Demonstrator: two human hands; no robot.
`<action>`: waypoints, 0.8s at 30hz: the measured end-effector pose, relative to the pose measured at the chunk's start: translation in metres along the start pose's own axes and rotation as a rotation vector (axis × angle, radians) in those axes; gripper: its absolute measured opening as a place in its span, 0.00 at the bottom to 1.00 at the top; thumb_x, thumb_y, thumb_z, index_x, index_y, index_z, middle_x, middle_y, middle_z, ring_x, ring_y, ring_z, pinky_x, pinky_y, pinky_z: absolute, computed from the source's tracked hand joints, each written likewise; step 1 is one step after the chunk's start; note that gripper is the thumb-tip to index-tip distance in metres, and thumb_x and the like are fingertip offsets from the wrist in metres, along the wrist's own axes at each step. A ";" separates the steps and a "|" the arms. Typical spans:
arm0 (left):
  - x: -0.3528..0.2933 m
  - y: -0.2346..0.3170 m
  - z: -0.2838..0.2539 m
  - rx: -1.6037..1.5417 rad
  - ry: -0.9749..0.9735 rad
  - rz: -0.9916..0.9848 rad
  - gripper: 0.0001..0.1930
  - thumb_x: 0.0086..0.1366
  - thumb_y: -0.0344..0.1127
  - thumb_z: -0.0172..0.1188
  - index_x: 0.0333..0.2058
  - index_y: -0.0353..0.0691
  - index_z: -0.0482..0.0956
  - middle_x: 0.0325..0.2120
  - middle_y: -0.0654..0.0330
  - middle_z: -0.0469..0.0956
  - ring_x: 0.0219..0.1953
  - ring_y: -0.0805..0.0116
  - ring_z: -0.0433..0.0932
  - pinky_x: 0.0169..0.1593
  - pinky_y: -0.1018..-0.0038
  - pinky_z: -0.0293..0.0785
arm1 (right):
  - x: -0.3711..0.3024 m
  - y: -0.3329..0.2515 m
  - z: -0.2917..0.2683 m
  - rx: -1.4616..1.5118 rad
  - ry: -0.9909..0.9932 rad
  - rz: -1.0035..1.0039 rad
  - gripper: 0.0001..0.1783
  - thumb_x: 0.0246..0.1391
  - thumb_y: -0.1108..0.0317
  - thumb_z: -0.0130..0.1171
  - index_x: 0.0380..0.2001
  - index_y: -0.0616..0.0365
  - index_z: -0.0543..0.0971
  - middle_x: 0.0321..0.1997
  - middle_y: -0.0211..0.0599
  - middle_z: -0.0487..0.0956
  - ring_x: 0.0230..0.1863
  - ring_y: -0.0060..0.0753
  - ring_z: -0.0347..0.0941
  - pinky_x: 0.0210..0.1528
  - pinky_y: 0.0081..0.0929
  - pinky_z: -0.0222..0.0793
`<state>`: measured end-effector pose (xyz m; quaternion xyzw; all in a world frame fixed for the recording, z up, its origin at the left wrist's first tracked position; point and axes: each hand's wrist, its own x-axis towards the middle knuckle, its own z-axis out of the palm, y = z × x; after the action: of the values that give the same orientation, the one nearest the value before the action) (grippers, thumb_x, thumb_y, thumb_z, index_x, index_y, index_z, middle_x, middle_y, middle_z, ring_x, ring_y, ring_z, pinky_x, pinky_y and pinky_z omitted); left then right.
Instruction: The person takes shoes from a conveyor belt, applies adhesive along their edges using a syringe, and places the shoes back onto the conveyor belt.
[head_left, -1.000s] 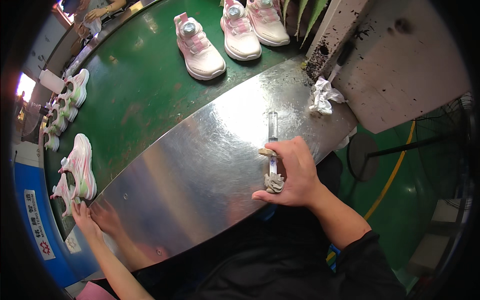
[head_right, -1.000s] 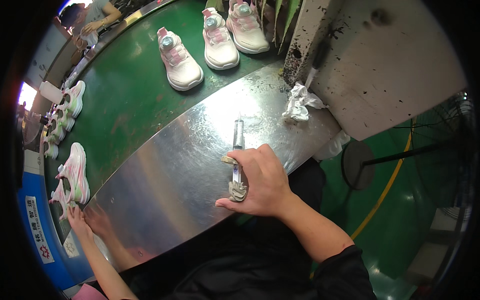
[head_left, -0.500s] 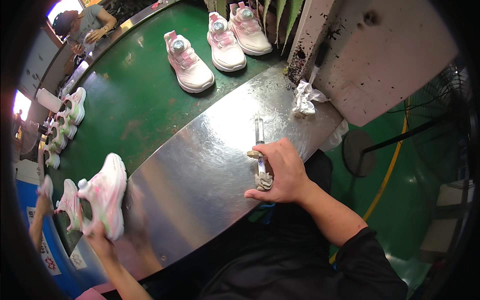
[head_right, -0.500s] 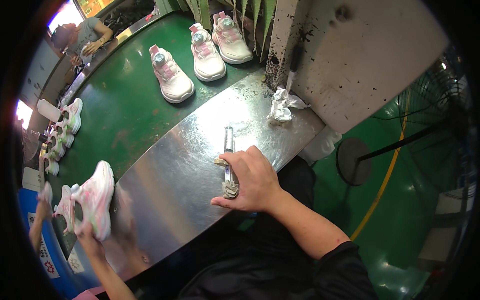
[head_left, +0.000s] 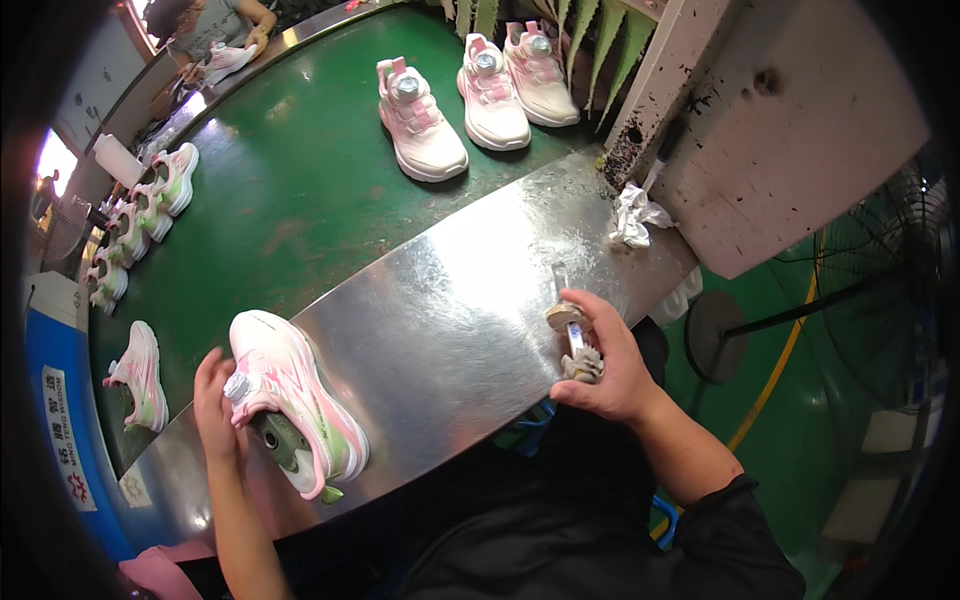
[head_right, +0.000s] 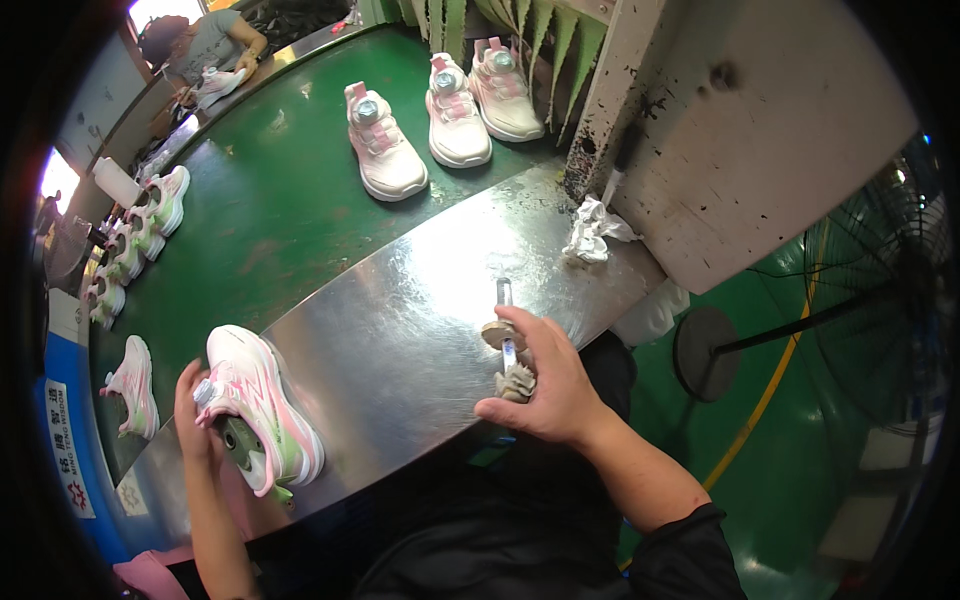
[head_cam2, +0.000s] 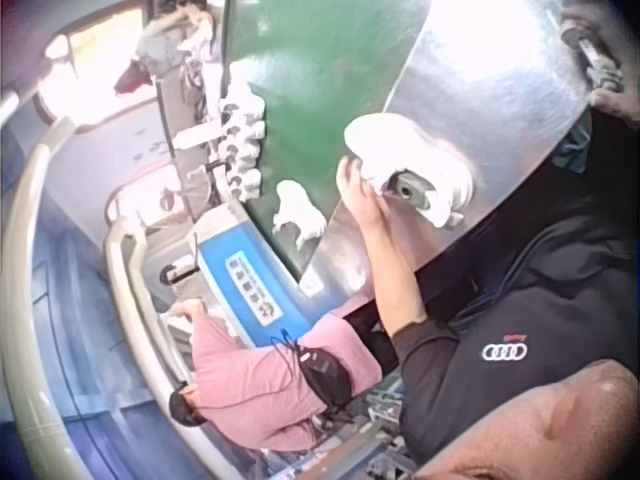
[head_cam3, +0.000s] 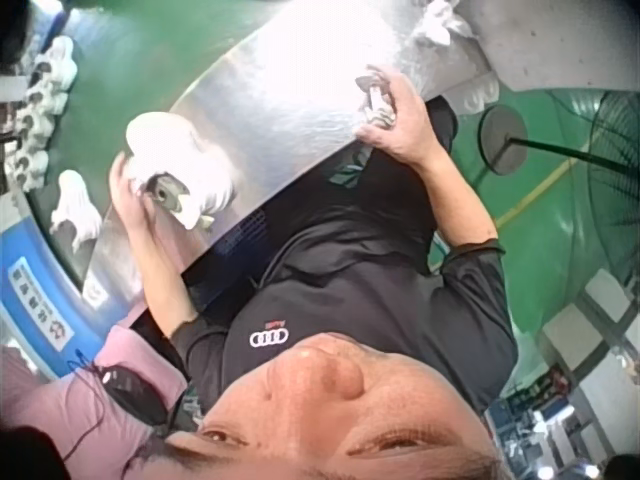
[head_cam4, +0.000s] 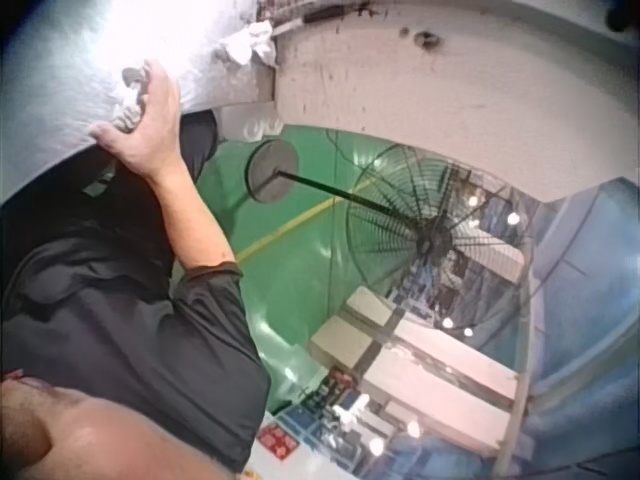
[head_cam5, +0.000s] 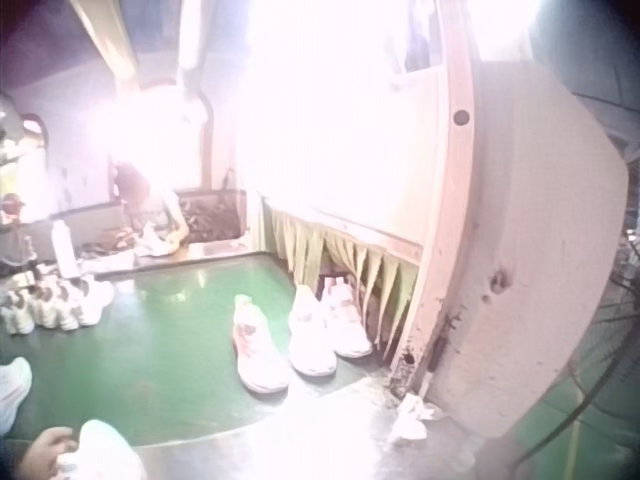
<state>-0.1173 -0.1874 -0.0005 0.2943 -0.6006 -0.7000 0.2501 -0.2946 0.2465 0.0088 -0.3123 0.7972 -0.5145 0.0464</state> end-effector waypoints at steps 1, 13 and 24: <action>0.018 0.005 0.013 0.202 -0.059 -0.030 0.15 0.66 0.35 0.47 0.45 0.31 0.73 0.34 0.59 0.75 0.35 0.73 0.75 0.40 0.77 0.71 | -0.001 -0.001 0.000 0.003 -0.007 -0.006 0.50 0.36 0.42 0.70 0.59 0.58 0.63 0.44 0.46 0.73 0.46 0.45 0.70 0.51 0.36 0.65; -0.009 0.047 0.116 -0.248 -0.410 0.080 0.25 0.54 0.33 0.64 0.48 0.33 0.65 0.40 0.56 0.74 0.38 0.69 0.76 0.44 0.71 0.75 | -0.018 -0.042 -0.010 0.520 -0.031 0.189 0.61 0.28 0.36 0.73 0.57 0.70 0.60 0.46 0.36 0.70 0.46 0.27 0.69 0.51 0.24 0.66; -0.044 0.021 0.115 -0.642 -0.643 0.093 0.30 0.49 0.29 0.67 0.50 0.39 0.63 0.42 0.52 0.75 0.45 0.59 0.77 0.49 0.62 0.75 | 0.031 -0.122 0.025 1.254 -0.490 -0.124 0.55 0.36 0.29 0.63 0.54 0.66 0.62 0.44 0.50 0.73 0.47 0.43 0.70 0.50 0.36 0.65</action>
<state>-0.1684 -0.0801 0.0374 -0.0575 -0.4130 -0.8946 0.1606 -0.2548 0.1764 0.1084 -0.3792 0.2946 -0.7959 0.3688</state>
